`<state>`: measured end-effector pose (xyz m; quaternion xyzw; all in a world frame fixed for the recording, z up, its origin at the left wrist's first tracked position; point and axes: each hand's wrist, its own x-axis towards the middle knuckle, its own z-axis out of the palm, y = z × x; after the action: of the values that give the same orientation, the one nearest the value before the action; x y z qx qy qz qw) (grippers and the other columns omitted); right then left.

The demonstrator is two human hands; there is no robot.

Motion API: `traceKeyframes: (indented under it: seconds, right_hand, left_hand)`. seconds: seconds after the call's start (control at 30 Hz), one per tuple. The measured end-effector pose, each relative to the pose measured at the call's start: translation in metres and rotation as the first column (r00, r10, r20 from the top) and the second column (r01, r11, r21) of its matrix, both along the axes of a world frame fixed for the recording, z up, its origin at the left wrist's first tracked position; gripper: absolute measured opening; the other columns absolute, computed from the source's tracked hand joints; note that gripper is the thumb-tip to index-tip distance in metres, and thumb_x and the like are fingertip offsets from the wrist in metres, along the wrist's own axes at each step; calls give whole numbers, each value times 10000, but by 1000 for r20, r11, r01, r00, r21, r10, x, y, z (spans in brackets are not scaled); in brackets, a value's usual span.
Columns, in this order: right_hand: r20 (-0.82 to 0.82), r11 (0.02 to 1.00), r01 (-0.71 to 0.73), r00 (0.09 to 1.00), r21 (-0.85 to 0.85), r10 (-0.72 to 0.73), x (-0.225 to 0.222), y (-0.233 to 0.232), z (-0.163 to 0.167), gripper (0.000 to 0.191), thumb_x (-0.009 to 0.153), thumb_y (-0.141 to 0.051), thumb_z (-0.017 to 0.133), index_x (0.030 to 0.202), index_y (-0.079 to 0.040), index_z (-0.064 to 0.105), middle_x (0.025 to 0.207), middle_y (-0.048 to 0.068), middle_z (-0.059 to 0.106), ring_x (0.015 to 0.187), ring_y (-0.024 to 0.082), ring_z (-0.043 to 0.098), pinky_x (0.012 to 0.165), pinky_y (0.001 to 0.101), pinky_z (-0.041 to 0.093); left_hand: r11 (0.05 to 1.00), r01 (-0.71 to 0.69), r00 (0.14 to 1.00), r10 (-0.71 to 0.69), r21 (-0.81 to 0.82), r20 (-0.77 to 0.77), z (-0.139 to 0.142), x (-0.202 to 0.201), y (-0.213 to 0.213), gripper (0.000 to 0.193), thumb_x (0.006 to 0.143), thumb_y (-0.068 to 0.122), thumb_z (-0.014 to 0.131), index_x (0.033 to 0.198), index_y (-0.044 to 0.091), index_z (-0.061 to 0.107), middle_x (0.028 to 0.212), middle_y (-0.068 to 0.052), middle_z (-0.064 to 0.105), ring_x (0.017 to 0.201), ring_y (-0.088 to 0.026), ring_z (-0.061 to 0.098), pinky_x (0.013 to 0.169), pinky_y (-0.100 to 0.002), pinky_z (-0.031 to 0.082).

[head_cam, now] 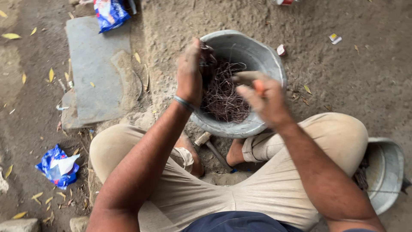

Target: The person sits on the ground and uses scissors to strip copper wire from a small metal component. They repeatedly cut and pull the wire, dropping the stripped pieces into a metal bucket placed between their legs.

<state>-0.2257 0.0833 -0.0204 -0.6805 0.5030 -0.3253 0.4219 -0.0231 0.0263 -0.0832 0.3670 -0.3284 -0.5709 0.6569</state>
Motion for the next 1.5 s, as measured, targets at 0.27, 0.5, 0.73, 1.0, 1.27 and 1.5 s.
traceKeyframes:
  seconds: [0.27, 0.5, 0.73, 1.0, 1.27, 1.5]
  right_hand:
    - [166, 975, 15, 985, 221, -53, 11, 6, -17, 267, 968, -95, 692, 1204, 27, 671, 792, -4, 638, 730, 42, 582, 688, 227, 540]
    - [-130, 996, -86, 988, -35, 80, 22, 10, -5, 176, 993, -87, 651, 1138, 1, 696, 713, 29, 610, 627, 68, 587, 554, 272, 519]
    - [-41, 971, 69, 996, -229, -80, -19, 0, 18, 110, 1016, -62, 645, 1094, -21, 710, 830, 25, 693, 738, 75, 616, 677, 261, 520]
    - [79, 919, 240, 971, -314, -226, -43, -20, 8, 40, 1053, -33, 672, 1047, 3, 687, 958, 23, 686, 827, 61, 600, 757, 236, 507]
    - [-1, 936, 242, 968, -255, -251, -41, -13, -10, 75, 1016, -58, 725, 1003, -9, 670, 830, 7, 643, 740, 55, 563, 673, 228, 478]
    - [-119, 949, 220, 961, -225, -251, -46, -43, -19, 138, 967, -106, 758, 939, -33, 644, 820, 49, 624, 746, 99, 553, 664, 292, 479]
  left_hand:
    - [989, 146, 989, -146, -35, 15, 2, -8, 8, 171, 1043, 135, 657, 1184, 53, 607, 931, 4, 608, 796, -82, 589, 713, -246, 523]
    - [977, 213, 974, -214, 22, 70, -1, -10, 4, 245, 1009, 131, 712, 1214, 31, 624, 1000, -7, 656, 828, -79, 634, 720, -248, 566]
    - [888, 459, 888, -458, 28, -28, 6, 8, 1, 343, 1036, 211, 660, 1313, 10, 637, 938, -23, 661, 722, -96, 632, 601, -250, 538]
    - [812, 563, 822, -570, 155, -1, 14, 1, 1, 301, 1035, 166, 631, 1287, 5, 664, 859, -38, 647, 641, -90, 569, 504, -250, 475]
    - [847, 532, 819, -513, 5, -259, 50, 35, 1, 390, 1004, 354, 480, 1115, 12, 630, 856, -138, 668, 516, -162, 527, 408, -296, 401]
    - [740, 669, 738, -653, 61, -172, 60, 23, 25, 368, 997, 331, 480, 1100, 13, 635, 835, -126, 653, 624, -151, 597, 458, -282, 443]
